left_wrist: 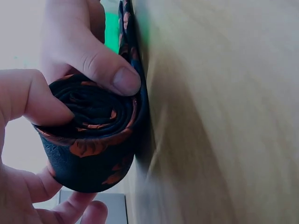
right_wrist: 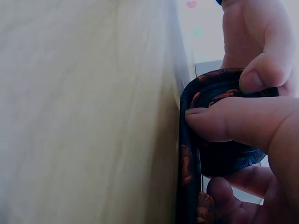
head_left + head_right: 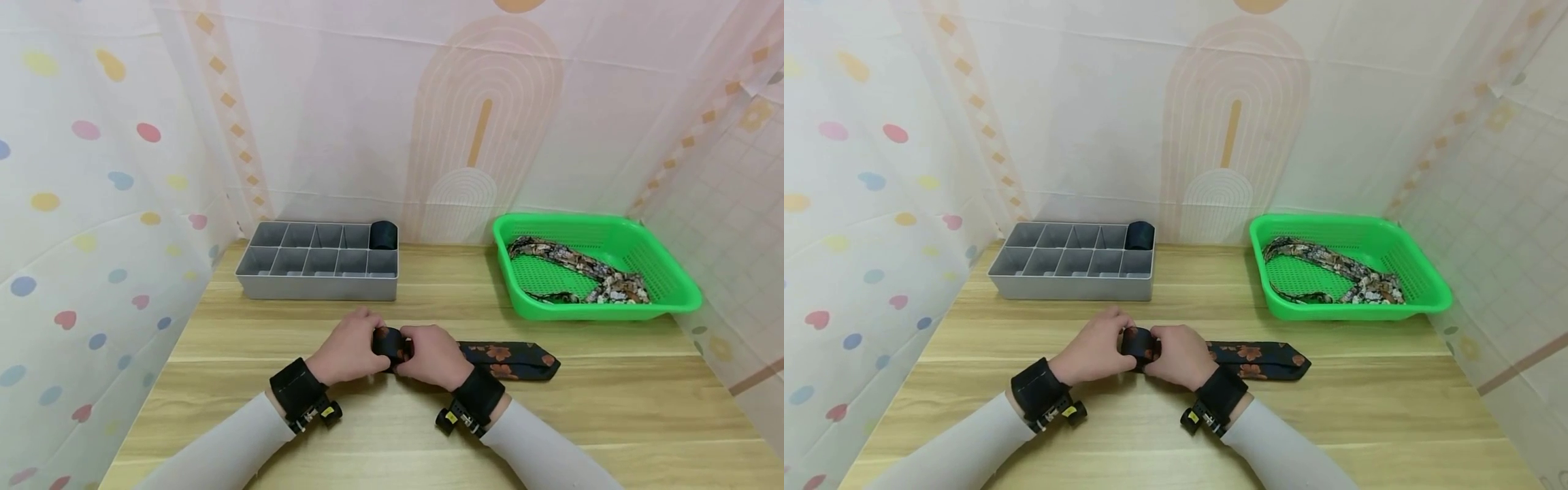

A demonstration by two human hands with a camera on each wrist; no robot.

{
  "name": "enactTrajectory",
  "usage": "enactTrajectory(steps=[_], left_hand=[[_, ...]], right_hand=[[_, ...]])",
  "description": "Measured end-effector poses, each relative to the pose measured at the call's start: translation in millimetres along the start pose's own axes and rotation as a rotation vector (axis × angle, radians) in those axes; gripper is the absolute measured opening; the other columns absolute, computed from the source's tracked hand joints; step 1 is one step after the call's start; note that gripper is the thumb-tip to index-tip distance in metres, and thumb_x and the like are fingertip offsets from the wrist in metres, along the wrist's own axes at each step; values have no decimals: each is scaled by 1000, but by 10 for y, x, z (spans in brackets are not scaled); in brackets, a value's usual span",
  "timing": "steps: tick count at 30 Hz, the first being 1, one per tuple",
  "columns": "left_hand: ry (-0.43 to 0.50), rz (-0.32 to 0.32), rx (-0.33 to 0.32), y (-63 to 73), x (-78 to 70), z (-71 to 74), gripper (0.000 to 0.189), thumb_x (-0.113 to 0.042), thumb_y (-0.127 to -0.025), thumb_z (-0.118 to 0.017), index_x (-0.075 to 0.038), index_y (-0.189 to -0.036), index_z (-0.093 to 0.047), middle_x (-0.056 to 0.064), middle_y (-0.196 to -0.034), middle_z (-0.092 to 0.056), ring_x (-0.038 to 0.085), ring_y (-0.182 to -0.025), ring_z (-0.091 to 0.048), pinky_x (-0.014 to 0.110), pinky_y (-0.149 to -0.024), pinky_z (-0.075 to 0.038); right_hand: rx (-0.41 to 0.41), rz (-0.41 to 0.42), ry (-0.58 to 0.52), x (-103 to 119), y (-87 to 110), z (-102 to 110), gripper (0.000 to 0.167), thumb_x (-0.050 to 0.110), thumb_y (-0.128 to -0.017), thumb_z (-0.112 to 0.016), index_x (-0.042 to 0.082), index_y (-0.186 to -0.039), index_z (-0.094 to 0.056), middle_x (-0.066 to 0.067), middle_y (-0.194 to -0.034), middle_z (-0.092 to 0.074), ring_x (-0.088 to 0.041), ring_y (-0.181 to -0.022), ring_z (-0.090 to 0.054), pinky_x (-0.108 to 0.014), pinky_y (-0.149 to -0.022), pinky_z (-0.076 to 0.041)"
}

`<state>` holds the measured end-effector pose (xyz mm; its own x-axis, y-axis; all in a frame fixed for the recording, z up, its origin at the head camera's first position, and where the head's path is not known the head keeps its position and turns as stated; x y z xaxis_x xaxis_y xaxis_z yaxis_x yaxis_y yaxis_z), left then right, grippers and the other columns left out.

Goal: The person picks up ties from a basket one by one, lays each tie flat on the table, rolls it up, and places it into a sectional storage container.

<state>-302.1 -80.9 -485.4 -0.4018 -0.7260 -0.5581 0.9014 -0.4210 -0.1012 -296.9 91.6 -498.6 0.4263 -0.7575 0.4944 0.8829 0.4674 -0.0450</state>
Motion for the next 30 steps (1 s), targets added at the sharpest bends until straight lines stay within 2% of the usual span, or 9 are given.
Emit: enactTrajectory(steps=[4, 9, 14, 24, 27, 30], left_hand=[[-2, -21, 5, 2, -13, 8, 31, -24, -73, -84, -15, -98, -68, 1, -100, -59, 19, -91, -55, 35, -80, -51], [-17, -43, 79, -16, 71, -13, 45, -21, -67, -92, -15, -106, -69, 1, -101, -59, 20, -94, -54, 38, -84, -51], [-27, -51, 132, -24, 161, -44, 49, -20, -65, -95, -17, -108, -72, 2, -99, -56, 20, -88, -49, 35, -76, -45], [-6, -30, 96, 1, 149, -61, 44, -24, -69, -98, -18, -105, -74, 2, -98, -58, 20, -87, -49, 36, -78, -44], [-10, -32, 78, 3, 136, -62, 41, -20, -69, -96, -17, -103, -74, 3, -98, -59, 21, -89, -51, 37, -79, -47], [-17, -37, 73, 5, 133, -68, 39, -20, -70, -95, -18, -101, -73, 3, -98, -59, 21, -91, -52, 38, -80, -48]], right_hand=[[2, -4, 8, 9, -10, 8, 30, 28, -78, -89, 23, -82, -60, 11, -68, -58, -6, -58, -51, -25, -60, -42], [8, -7, 1, -6, -18, 1, 29, 27, -77, -89, 23, -82, -61, 11, -69, -59, -6, -59, -52, -25, -62, -43], [14, -9, -2, -19, -9, -10, 30, 28, -78, -89, 23, -84, -60, 10, -70, -59, -6, -60, -53, -25, -62, -44], [28, -19, -42, -9, 13, 0, 31, 28, -78, -89, 21, -85, -60, 9, -67, -57, -8, -59, -52, -26, -60, -41], [18, -8, -37, 0, 6, 0, 33, 32, -79, -90, 21, -94, -63, 8, -71, -60, -9, -62, -54, -27, -61, -43], [-12, 23, -68, 21, 0, -7, 39, 36, -80, -89, 22, -108, -65, 8, -84, -65, -9, -71, -58, -27, -66, -47]])
Point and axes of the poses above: each hand's wrist, its own y-axis away from the middle knuckle, its own z-axis out of the back of the hand, x = y × z, the point moved 4 cm from there along -y, towards the middle knuckle
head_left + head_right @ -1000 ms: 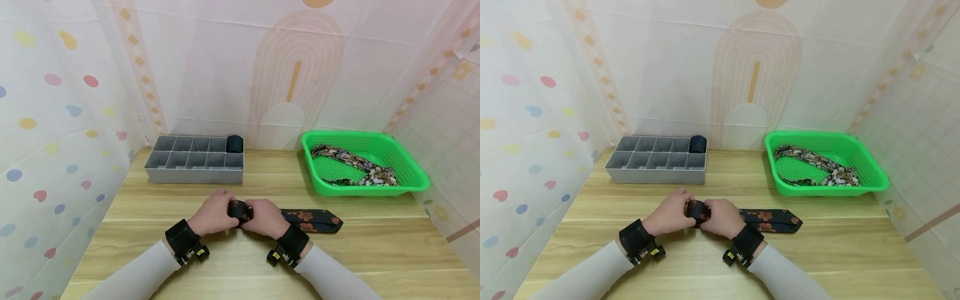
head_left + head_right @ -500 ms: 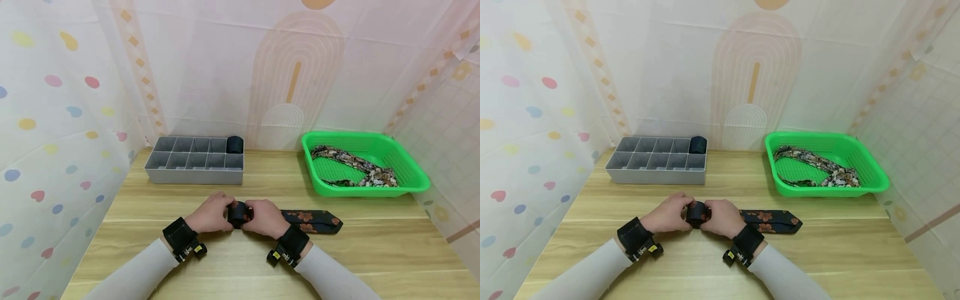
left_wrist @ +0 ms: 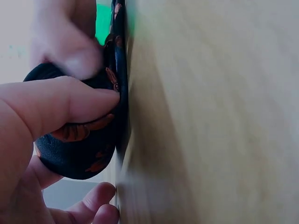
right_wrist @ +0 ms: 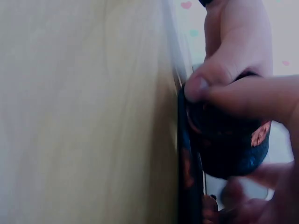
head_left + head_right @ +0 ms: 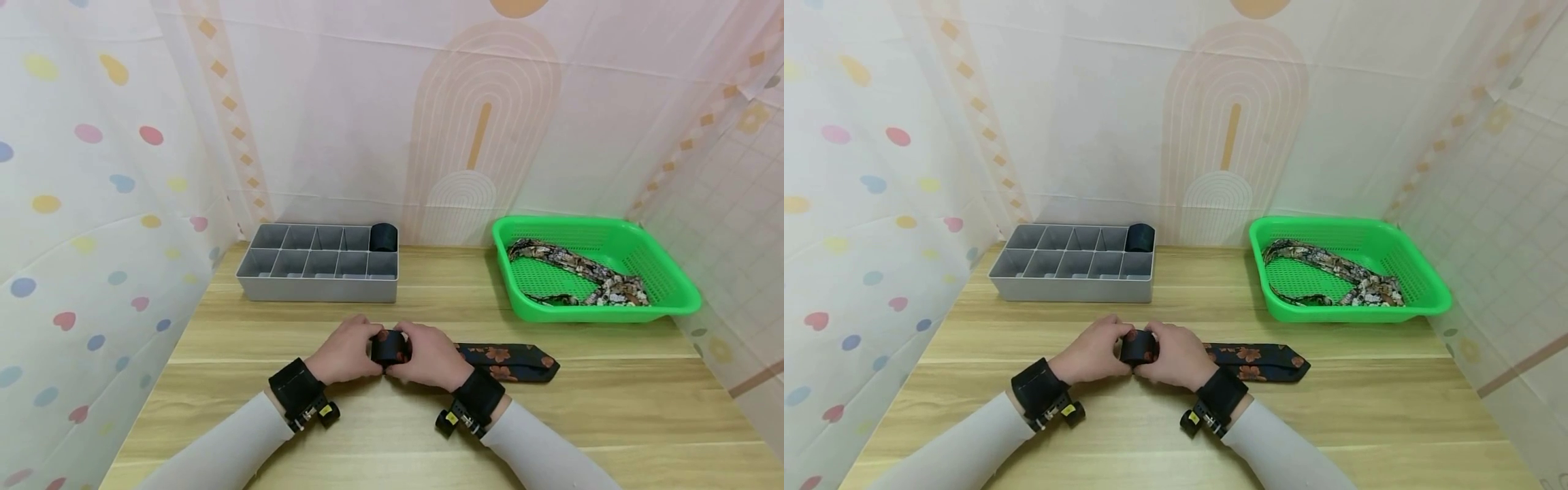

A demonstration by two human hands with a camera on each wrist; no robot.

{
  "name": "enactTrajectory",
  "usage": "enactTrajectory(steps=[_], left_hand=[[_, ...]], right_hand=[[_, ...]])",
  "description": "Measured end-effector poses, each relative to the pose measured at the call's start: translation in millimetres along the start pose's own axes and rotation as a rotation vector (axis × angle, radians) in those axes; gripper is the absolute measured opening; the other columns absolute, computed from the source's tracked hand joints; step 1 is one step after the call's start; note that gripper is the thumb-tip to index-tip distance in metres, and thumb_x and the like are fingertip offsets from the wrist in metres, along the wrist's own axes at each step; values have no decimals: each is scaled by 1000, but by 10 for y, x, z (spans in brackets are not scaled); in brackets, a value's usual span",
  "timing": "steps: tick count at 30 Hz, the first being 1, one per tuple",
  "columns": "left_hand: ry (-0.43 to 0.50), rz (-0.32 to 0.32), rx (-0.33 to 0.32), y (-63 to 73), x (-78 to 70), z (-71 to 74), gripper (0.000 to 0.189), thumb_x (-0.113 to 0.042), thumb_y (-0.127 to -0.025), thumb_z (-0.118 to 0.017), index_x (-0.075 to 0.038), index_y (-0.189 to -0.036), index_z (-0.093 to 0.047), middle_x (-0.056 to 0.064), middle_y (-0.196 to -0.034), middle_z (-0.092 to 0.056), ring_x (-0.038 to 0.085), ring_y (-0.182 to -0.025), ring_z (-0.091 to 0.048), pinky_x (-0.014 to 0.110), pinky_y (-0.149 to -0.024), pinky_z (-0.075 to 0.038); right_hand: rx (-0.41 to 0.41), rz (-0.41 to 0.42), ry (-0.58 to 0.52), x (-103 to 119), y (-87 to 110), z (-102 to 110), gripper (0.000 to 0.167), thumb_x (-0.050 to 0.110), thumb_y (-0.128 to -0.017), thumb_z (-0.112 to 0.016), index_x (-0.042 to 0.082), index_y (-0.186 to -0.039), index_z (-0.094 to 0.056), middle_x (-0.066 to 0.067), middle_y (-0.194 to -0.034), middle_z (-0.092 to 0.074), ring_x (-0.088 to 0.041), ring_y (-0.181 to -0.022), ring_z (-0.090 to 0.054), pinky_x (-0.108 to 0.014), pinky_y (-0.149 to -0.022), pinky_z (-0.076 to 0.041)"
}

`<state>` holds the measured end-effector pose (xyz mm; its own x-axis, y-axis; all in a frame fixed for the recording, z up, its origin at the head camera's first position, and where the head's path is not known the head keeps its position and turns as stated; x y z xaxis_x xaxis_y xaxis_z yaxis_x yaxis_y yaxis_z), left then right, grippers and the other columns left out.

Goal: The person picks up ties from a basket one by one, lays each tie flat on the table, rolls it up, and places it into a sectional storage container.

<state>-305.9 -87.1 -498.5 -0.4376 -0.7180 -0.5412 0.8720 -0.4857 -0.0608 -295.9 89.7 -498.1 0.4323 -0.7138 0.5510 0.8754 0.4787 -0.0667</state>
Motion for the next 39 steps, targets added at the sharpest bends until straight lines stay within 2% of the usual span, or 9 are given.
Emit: enactTrajectory(steps=[4, 8, 14, 17, 20, 24, 29, 36, 39], left_hand=[[-3, 7, -2, -2, 6, -2, 38, -19, -69, -95, -20, -98, -71, 2, -97, -59, 21, -90, -53, 38, -80, -48], [19, 31, 3, -9, 11, 11, 39, -19, -68, -95, -19, -99, -71, 2, -96, -59, 21, -88, -53, 37, -79, -48], [31, 66, 6, -18, 47, 49, 44, -21, -67, -91, -17, -107, -74, 1, -99, -58, 19, -85, -54, 34, -73, -48], [19, 74, 7, -25, 60, 86, 49, -24, -68, -88, -16, -114, -74, 5, -106, -61, 23, -88, -57, 36, -75, -51], [-3, 79, -12, -24, 48, 133, 56, -27, -69, -86, -14, -122, -73, 14, -126, -65, 32, -106, -64, 44, -85, -55], [-69, 9, -76, -15, -25, 185, 53, -33, -68, -84, -11, -116, -75, 11, -127, -63, 30, -110, -62, 43, -88, -55], [-119, -97, -152, 4, -116, 159, 41, -35, -68, -82, -15, -102, -74, 0, -111, -60, 19, -96, -53, 32, -80, -51], [-63, -87, -135, 6, -114, 102, 41, -33, -69, -82, -14, -105, -73, 0, -111, -60, 19, -98, -53, 33, -80, -51], [-68, -73, -96, -1, -94, 94, 47, -32, -68, -85, -14, -109, -72, 2, -112, -60, 19, -99, -53, 34, -81, -52]], right_hand=[[-63, 36, -45, 33, -1, -1, 39, 36, -84, -86, 22, -116, -68, 7, -94, -64, -9, -80, -57, -28, -73, -48], [-116, 35, -47, 45, 7, 34, 34, 32, -84, -86, 22, -113, -71, 6, -86, -57, -9, -75, -51, -27, -69, -44], [-113, 36, -79, 39, 6, 105, 36, 29, -83, -85, 19, -115, -71, -1, -85, -57, -12, -72, -47, -26, -65, -39], [-107, 11, -78, 6, 0, 144, 35, 28, -81, -85, 20, -113, -71, -2, -85, -57, -13, -71, -47, -27, -64, -36], [-91, -8, -64, -31, -6, 164, 32, 26, -79, -85, 21, -107, -70, 0, -83, -57, -12, -68, -47, -26, -63, -35], [-39, -1, -53, -55, -9, 114, 31, 26, -80, -88, 20, -105, -70, 4, -76, -59, -9, -63, -50, -25, -61, -39], [-13, -1, 14, -47, 4, 3, 30, 33, -82, -89, 20, -98, -68, 9, -72, -59, -5, -61, -52, -25, -61, -43], [-23, -14, 59, -43, -12, -37, 29, 38, -82, -89, 21, -93, -69, 10, -71, -59, -5, -61, -51, -26, -61, -43], [-19, -12, 66, -49, -13, -45, 29, 40, -81, -90, 21, -92, -69, 10, -72, -61, -6, -62, -53, -25, -62, -44]])
Point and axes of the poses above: each hand's wrist, its own y-axis away from the middle knuckle, its own z-axis out of the back of the hand, x = y × z, the point moved 4 cm from there along -y, towards the middle knuckle
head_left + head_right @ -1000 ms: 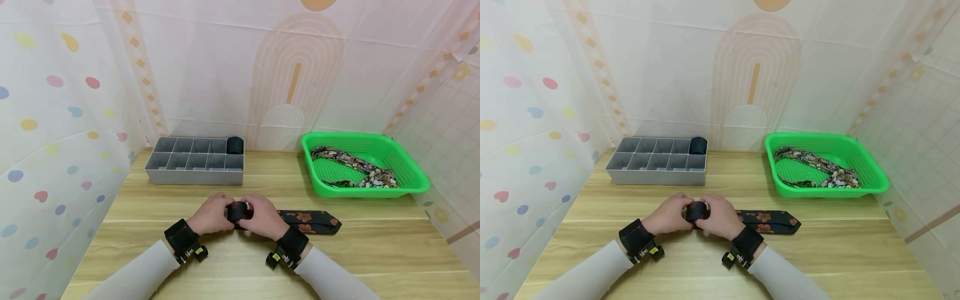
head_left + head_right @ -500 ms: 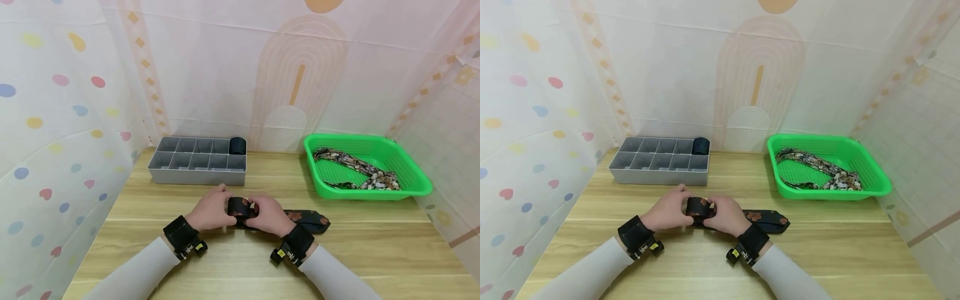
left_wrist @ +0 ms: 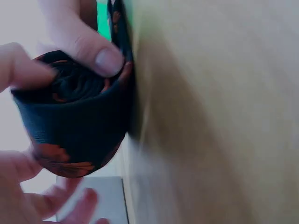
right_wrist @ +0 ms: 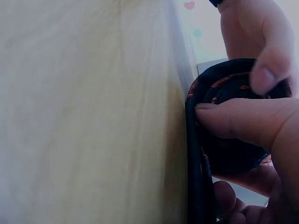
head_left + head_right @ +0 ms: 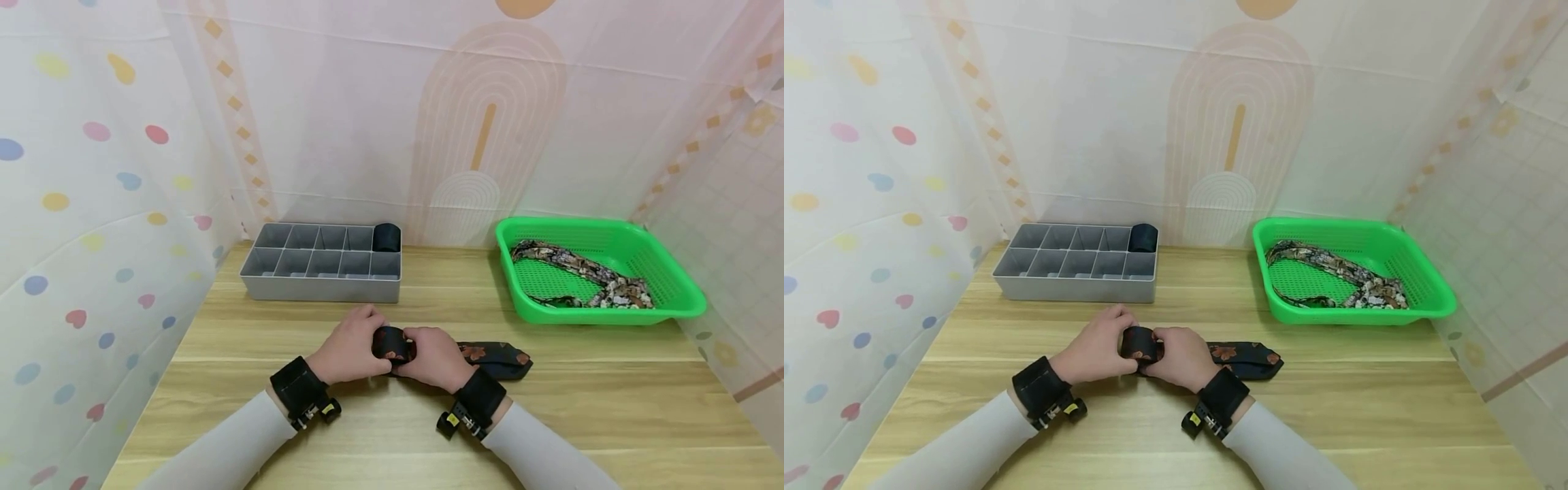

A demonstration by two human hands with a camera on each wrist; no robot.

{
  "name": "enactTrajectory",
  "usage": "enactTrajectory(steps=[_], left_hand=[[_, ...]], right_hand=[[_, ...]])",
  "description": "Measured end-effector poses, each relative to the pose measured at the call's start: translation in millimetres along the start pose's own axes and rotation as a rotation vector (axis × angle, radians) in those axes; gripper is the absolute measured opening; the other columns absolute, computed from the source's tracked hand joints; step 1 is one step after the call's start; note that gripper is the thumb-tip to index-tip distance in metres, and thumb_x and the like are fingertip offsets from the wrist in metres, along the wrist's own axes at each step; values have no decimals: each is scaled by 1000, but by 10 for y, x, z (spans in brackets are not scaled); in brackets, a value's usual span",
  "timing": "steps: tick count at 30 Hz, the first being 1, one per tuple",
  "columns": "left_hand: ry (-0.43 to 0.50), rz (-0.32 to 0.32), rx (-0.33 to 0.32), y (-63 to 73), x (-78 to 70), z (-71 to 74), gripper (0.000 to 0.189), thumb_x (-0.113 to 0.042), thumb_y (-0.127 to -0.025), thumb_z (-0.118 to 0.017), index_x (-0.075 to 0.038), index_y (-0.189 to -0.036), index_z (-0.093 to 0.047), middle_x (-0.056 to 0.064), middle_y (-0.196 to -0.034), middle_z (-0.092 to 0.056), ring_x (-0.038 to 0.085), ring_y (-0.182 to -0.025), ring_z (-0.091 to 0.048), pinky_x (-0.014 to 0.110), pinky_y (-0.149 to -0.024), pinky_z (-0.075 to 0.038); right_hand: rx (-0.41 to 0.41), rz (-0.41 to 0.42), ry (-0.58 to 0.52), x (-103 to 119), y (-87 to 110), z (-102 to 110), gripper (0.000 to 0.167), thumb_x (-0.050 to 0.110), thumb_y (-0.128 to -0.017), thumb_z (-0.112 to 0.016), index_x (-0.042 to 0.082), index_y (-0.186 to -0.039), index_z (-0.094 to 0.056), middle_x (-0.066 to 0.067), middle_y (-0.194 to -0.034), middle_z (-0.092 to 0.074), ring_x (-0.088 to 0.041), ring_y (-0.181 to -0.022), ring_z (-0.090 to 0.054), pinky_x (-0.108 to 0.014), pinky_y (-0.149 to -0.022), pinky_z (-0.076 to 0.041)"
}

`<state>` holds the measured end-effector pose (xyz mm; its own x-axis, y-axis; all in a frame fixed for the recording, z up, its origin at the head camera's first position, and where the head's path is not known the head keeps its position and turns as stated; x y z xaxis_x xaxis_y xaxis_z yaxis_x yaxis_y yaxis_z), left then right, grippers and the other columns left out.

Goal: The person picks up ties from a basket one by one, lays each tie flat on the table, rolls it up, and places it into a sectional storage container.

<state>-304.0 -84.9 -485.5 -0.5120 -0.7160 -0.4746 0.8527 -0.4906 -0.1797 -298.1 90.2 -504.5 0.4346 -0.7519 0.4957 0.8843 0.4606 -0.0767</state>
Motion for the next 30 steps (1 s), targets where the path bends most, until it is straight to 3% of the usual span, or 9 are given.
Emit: enactTrajectory(steps=[5, 8, 13, 18, 23, 27, 30], left_hand=[[-19, 34, 117, -3, 77, -14, 64, -31, -65, -93, -11, -121, -69, 5, -110, -60, 20, -97, -54, 36, -81, -52], [9, 48, 154, -9, 128, -18, 62, -28, -68, -92, -10, -122, -69, 5, -109, -61, 21, -97, -57, 38, -82, -53], [49, 58, 151, -9, 165, -14, 54, -26, -70, -91, -13, -118, -70, 3, -111, -62, 20, -99, -60, 40, -86, -54], [53, 72, 125, -4, 146, -22, 58, -25, -71, -90, -10, -124, -72, 4, -112, -63, 22, -100, -60, 41, -88, -54], [28, 76, 99, 5, 116, -46, 52, -26, -69, -89, -12, -117, -74, 3, -109, -63, 21, -96, -58, 38, -83, -53], [19, 80, 83, 16, 88, -56, 45, -28, -68, -90, -15, -108, -74, 2, -105, -62, 20, -92, -57, 35, -77, -51], [-3, 68, 81, 19, 60, -56, 41, -30, -67, -90, -16, -101, -72, 1, -100, -60, 20, -87, -54, 33, -72, -50]], right_hand=[[4, 2, 18, -5, -8, 5, 32, 42, -80, -90, 22, -94, -69, 10, -76, -66, -5, -66, -55, -25, -65, -46], [21, -16, -3, -26, -10, 10, 32, 41, -80, -91, 22, -95, -70, 10, -73, -64, -5, -63, -55, -26, -63, -45], [46, -47, -40, -64, -10, 33, 34, 36, -79, -92, 21, -101, -72, 10, -69, -60, -6, -61, -54, -27, -61, -43], [65, -40, -28, -76, -20, 69, 37, 37, -79, -92, 19, -105, -72, 9, -71, -61, -8, -63, -55, -28, -63, -44], [99, -26, -58, -76, -21, 102, 53, 40, -78, -91, 18, -120, -69, 8, -76, -62, -9, -66, -56, -28, -63, -45], [57, 36, -130, -33, -23, 140, 59, 39, -80, -89, 21, -132, -65, 7, -77, -60, -9, -67, -54, -27, -64, -45], [-3, 97, -165, 19, -17, 165, 51, 33, -82, -87, 21, -128, -67, 6, -76, -57, -9, -69, -53, -26, -69, -46]])
Point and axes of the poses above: each hand's wrist, its own y-axis away from the middle knuckle, its own z-axis out of the back of the hand, x = y × z, the point moved 4 cm from there along -y, towards the middle knuckle
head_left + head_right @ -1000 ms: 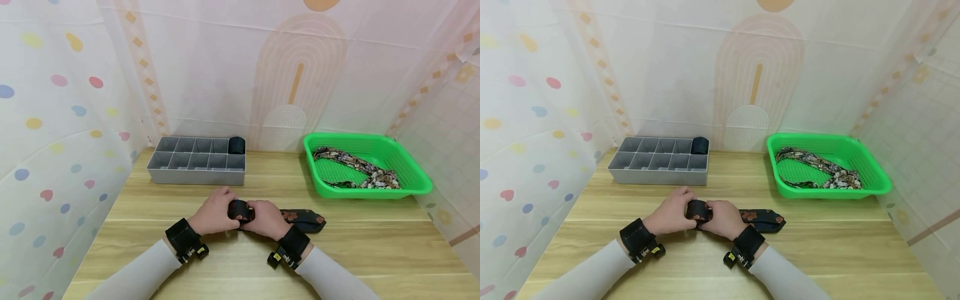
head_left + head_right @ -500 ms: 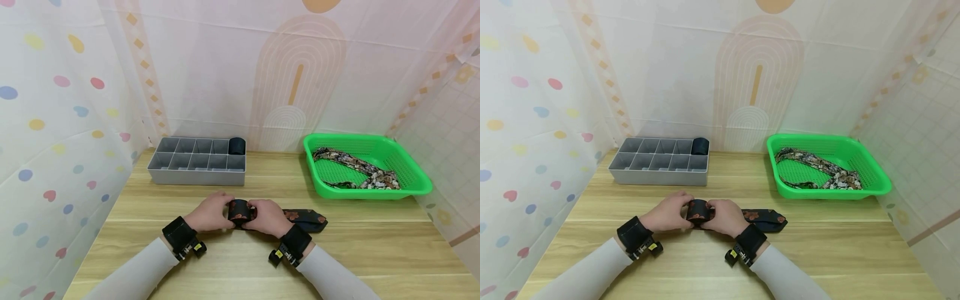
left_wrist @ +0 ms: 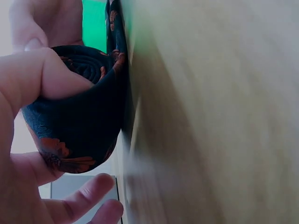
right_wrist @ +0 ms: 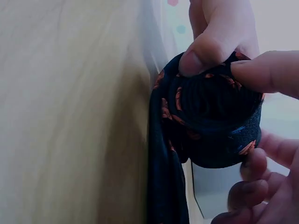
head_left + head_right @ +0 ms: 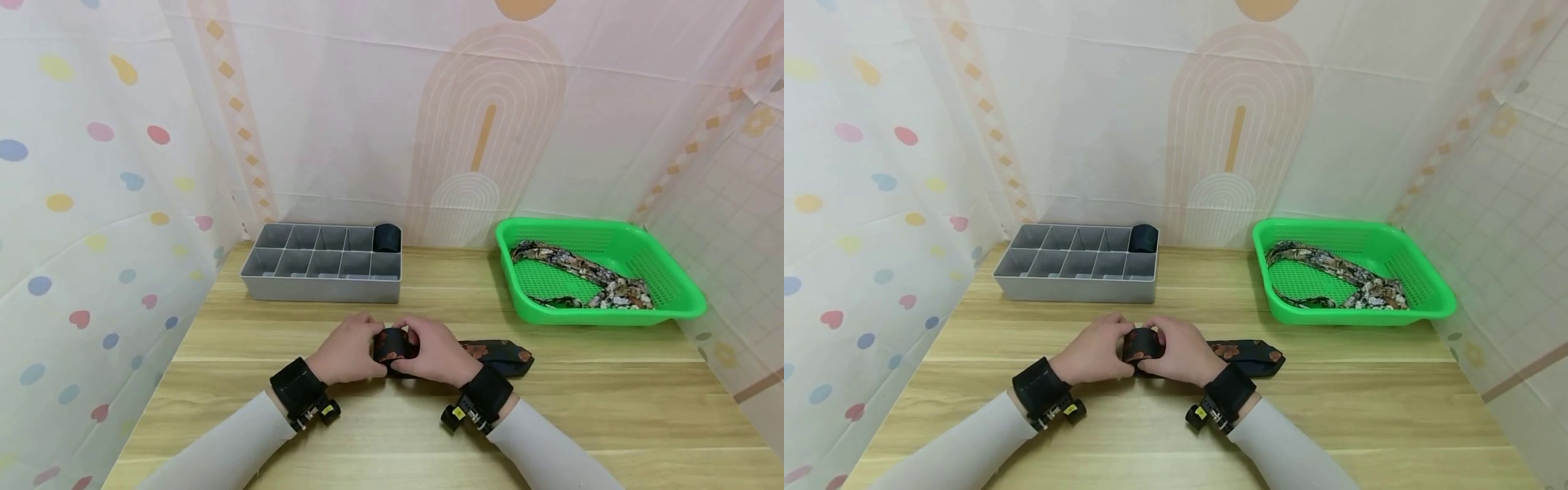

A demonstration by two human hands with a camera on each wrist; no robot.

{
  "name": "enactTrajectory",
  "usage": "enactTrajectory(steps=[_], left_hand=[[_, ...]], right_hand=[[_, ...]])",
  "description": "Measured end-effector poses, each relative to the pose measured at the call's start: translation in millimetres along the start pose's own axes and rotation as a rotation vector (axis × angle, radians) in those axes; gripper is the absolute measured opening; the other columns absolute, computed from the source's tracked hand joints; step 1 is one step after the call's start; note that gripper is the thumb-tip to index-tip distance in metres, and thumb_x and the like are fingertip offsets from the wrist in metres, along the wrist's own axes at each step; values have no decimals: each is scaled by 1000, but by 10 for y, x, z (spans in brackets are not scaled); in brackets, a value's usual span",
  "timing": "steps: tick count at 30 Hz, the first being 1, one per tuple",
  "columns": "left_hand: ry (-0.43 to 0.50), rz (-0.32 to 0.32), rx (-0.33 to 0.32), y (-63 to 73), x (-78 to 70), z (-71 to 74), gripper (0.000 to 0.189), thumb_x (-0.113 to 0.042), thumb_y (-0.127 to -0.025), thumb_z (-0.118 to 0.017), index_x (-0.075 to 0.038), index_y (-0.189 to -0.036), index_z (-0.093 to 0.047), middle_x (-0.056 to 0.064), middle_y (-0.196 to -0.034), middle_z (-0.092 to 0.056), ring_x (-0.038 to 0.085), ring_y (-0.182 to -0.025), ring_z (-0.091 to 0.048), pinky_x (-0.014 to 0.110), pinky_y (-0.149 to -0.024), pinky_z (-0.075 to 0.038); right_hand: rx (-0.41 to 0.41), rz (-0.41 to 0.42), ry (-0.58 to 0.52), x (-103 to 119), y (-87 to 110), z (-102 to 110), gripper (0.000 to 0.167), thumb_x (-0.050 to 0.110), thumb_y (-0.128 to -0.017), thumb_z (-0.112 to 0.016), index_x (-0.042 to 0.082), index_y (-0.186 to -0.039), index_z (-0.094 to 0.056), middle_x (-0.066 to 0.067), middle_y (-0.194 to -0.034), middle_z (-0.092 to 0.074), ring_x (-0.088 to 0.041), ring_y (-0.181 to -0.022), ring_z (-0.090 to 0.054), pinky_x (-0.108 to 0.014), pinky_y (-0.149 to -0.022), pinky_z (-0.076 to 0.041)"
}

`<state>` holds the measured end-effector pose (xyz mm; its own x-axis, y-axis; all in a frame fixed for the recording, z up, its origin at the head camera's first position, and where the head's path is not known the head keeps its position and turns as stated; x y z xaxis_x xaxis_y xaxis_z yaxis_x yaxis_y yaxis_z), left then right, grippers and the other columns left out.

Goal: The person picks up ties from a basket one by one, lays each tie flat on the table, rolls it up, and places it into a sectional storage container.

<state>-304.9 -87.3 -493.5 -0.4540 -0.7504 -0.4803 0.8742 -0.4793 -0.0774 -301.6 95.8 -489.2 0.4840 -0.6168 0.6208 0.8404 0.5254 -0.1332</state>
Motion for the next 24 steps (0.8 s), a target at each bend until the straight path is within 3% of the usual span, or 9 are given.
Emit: enactTrajectory(steps=[5, 13, 19, 24], left_hand=[[-22, -22, 10, 3, -27, 3, 39, -29, -67, -89, -15, -98, -68, 2, -94, -57, 20, -83, -51, 33, -68, -47], [9, 10, 18, -2, 4, 11, 38, -30, -67, -87, -18, -97, -68, 1, -95, -57, 20, -83, -51, 32, -68, -47], [47, 7, -57, 0, -41, 93, 48, -31, -67, -81, -14, -111, -73, 0, -104, -58, 18, -90, -54, 34, -76, -49], [53, -31, -115, 15, -98, 104, 46, -30, -67, -80, -15, -110, -73, 0, -107, -60, 18, -95, -55, 34, -79, -49]], right_hand=[[-40, 34, 12, 61, 9, -2, 39, 24, -82, -85, 20, -118, -69, 7, -79, -56, -9, -71, -52, -26, -71, -47], [-37, -17, 13, 48, 20, 40, 36, 21, -80, -84, 19, -114, -69, 5, -80, -56, -11, -69, -50, -26, -66, -43], [-31, -57, 14, 0, 19, 65, 32, 21, -79, -84, 21, -106, -68, 3, -79, -56, -11, -66, -48, -25, -62, -38], [14, -100, 29, -22, 24, -56, 27, 22, -81, -85, 22, -102, -69, 6, -70, -57, -9, -60, -50, -25, -59, -40]])
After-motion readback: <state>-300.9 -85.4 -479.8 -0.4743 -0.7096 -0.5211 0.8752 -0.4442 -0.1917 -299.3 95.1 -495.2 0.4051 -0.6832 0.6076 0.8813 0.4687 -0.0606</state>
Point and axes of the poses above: each hand's wrist, its own y-axis away from the middle knuckle, its own z-axis out of the back of the hand, x = y × z, the point moved 4 cm from there along -y, towards the middle knuckle
